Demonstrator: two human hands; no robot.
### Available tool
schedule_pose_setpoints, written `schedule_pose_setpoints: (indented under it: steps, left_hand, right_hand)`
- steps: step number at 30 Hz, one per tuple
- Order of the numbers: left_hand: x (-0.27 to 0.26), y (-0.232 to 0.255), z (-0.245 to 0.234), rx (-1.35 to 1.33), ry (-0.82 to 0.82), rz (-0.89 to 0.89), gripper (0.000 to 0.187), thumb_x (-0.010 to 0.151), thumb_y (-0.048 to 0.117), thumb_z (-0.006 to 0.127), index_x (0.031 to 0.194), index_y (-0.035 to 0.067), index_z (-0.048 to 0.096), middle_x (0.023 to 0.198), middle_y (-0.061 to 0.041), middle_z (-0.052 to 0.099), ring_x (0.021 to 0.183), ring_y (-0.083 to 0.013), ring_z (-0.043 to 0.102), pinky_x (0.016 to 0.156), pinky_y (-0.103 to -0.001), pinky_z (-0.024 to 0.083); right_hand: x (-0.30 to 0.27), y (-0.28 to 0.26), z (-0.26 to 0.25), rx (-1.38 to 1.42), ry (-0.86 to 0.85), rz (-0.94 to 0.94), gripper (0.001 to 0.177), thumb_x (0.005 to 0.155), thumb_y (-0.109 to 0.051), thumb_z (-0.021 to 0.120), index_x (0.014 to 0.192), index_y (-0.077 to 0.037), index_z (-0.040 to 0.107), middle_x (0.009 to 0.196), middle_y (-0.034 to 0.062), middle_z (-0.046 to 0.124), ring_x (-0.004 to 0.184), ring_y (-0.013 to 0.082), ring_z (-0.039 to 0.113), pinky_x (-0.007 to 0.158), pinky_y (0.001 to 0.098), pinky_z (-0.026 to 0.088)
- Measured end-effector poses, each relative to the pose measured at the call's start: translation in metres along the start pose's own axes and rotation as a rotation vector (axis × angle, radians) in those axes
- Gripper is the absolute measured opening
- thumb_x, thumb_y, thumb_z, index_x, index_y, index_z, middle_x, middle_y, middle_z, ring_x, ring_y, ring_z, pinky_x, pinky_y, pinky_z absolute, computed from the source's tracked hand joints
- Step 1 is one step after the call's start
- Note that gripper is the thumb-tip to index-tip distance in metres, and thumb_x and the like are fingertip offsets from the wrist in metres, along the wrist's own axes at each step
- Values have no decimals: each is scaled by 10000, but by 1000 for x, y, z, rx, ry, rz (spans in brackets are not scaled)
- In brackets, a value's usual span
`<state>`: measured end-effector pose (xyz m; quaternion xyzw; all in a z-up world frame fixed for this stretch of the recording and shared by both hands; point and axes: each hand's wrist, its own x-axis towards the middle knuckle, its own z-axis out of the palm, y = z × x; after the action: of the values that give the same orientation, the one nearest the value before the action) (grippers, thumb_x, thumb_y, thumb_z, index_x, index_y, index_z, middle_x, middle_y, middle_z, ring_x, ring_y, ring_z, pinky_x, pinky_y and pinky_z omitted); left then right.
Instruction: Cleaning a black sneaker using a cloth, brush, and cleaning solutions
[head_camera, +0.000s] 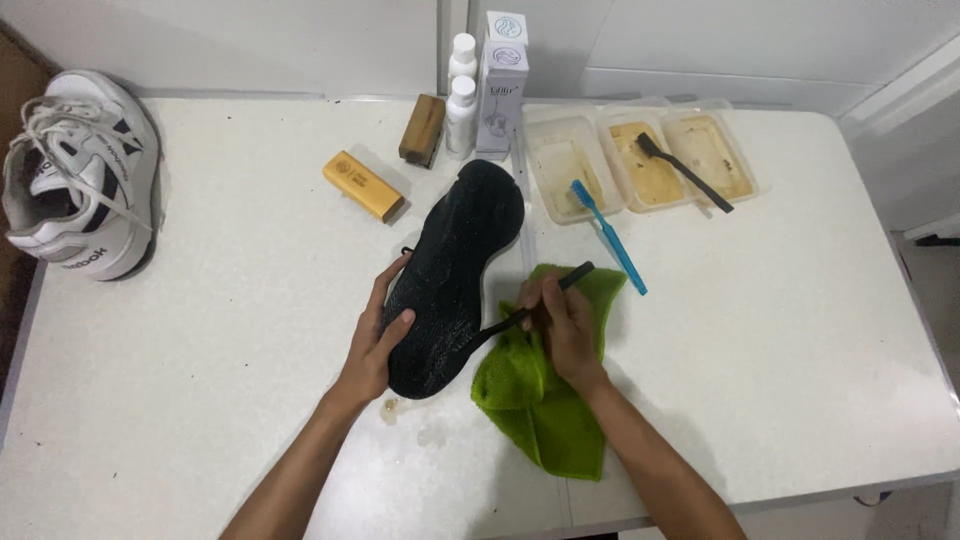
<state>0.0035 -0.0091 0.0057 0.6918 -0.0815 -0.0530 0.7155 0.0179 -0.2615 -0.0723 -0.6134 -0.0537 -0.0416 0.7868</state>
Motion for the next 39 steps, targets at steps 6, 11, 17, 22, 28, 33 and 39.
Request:
schedule_pose_setpoints:
  steps: [6, 11, 17, 22, 28, 33, 39]
  left_hand:
    - [3, -1, -3, -23, -15, -15, 722, 913, 343, 525, 1551, 73, 322, 1421, -293, 534, 1385, -417, 418, 1102, -570, 334]
    - [4, 0, -3, -44, -21, -31, 730, 917, 349, 527, 1555, 72, 307, 1402, -309, 544, 1368, -436, 440, 1089, -571, 349]
    - [5, 4, -5, -67, -31, -42, 723, 913, 316, 536, 1559, 85, 307, 1403, -274, 571, 1355, -375, 466, 1087, -549, 364]
    - [4, -3, -8, -53, -29, -23, 719, 915, 311, 529, 1551, 60, 306, 1426, -296, 535, 1370, -417, 438, 1093, -565, 347]
    - [2, -3, -5, -65, -44, -19, 716, 926, 331, 528, 1553, 68, 305, 1453, -267, 519, 1378, -382, 432, 1100, -555, 343]
    - [4, -9, -8, -13, -35, 20, 703, 934, 300, 513, 1545, 28, 298, 1447, -327, 479, 1393, -454, 372, 1106, -594, 299]
    - [1, -8, -5, -15, -22, 36, 706, 951, 364, 502, 1551, 49, 303, 1457, -298, 490, 1398, -439, 392, 1109, -577, 317]
  right_hand:
    - [0, 0, -3, 51, 33, -27, 449, 1165, -339, 410, 845, -75, 579, 811, 66, 585, 713, 162, 587, 705, 348, 543]
    - [-6, -7, 8, -65, -190, -179, 201, 1002, -139, 641, 845, -68, 537, 768, 104, 620, 714, 232, 629, 710, 385, 514]
    - [-3, -4, 5, -23, -244, -152, 198, 997, -23, 647, 936, -91, 471, 802, 144, 702, 746, 223, 677, 712, 364, 552]
    - [2, 11, -5, 92, -173, -95, 152, 1069, -102, 562, 983, -134, 441, 828, 119, 702, 771, 177, 675, 691, 307, 563]
    - [-3, -6, 6, -31, -206, -118, 174, 1013, 10, 603, 917, -64, 479, 755, 185, 723, 685, 209, 670, 664, 344, 571]
    - [-4, 4, 13, 130, -213, -54, 163, 1045, -52, 590, 961, -89, 455, 767, 183, 699, 669, 235, 692, 589, 361, 607]
    - [3, -7, 13, 121, -184, -90, 103, 1063, -56, 574, 998, -89, 502, 822, 176, 736, 716, 222, 740, 594, 329, 632]
